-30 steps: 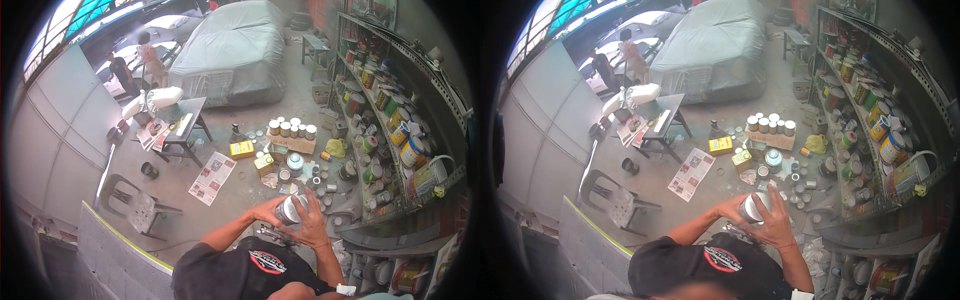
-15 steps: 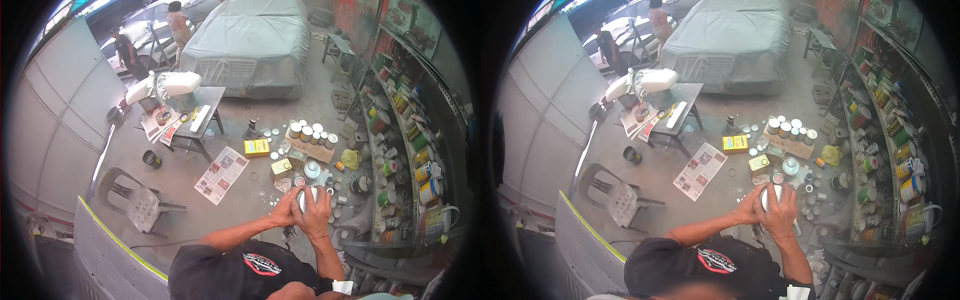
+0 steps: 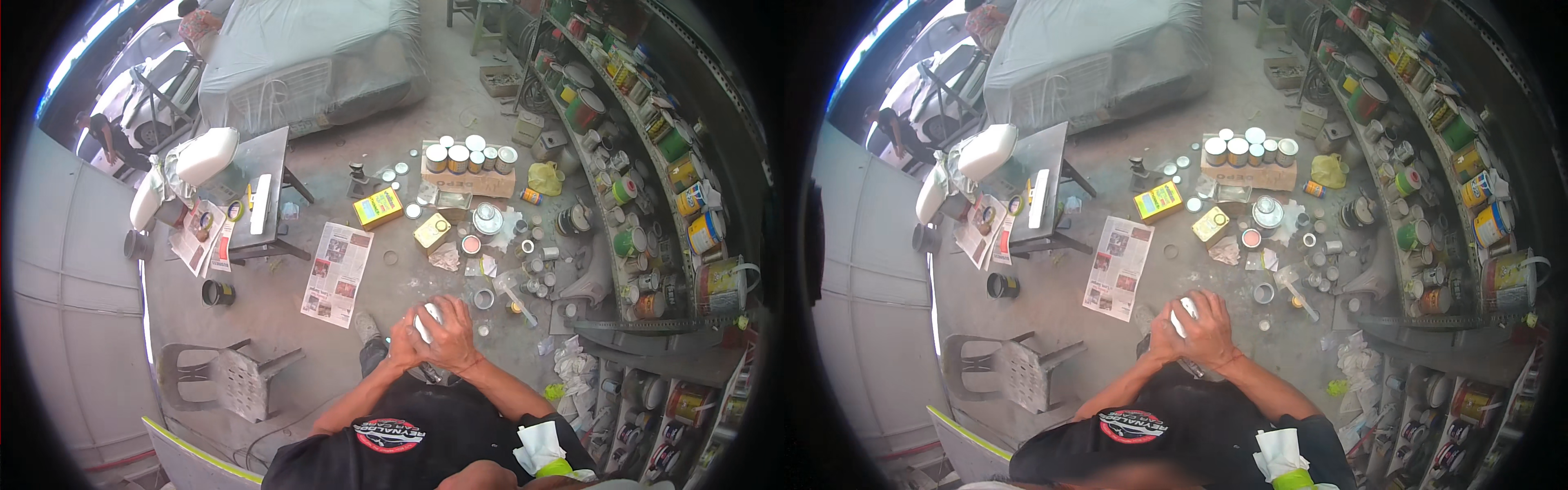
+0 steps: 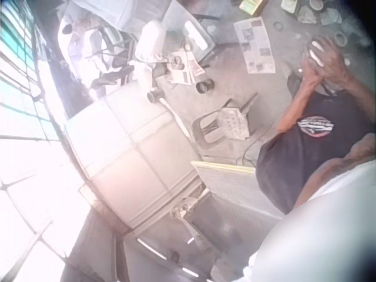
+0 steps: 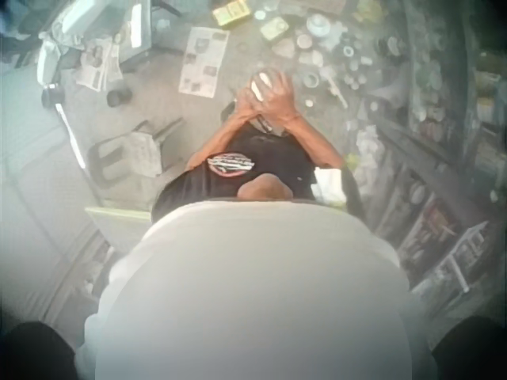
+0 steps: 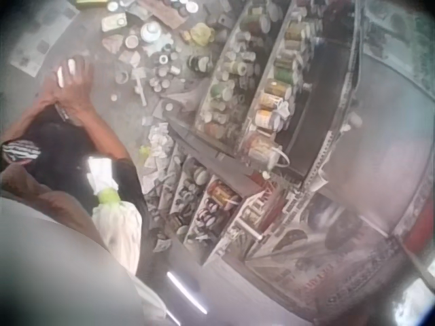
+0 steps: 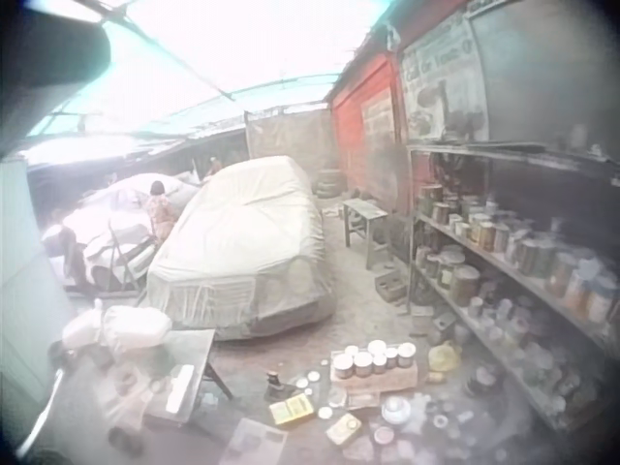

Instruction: The person is using a spray gun to apply a silver paint coating to the interior bed of a pickup truck.

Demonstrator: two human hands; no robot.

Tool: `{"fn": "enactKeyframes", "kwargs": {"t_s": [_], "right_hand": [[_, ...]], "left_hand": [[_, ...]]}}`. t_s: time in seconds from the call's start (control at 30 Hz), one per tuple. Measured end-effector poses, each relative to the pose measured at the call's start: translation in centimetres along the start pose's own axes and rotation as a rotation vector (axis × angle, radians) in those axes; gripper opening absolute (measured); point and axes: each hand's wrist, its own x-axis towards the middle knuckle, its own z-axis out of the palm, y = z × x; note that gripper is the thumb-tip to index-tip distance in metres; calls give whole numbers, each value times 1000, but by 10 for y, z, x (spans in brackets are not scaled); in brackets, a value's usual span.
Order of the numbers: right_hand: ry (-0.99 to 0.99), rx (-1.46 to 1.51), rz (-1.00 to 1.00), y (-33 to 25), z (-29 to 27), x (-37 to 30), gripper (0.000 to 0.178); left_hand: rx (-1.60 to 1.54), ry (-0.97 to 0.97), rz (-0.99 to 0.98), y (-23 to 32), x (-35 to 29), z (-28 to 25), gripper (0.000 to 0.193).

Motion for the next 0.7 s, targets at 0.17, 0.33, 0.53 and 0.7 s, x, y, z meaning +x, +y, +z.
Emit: {"fn": "enactKeyframes", "kwargs": {"t_s": [0.17,0.33,0.53,0.7], "right_hand": [[-146,61,-84,5,71,52,32],[-89,374,324,10,146,109,30],[599,1135,1067,89,177,88,46],[659,1222,1571,170,232,-4,43]], "left_hand": [[-76,-184,125,-89,45,-62,70],[-73,-274,-96,-137,92,-129,81],[-95,-216,-50,-195,134,-158,85],[-31,-147,-95,-250,137,-146,81]]}}
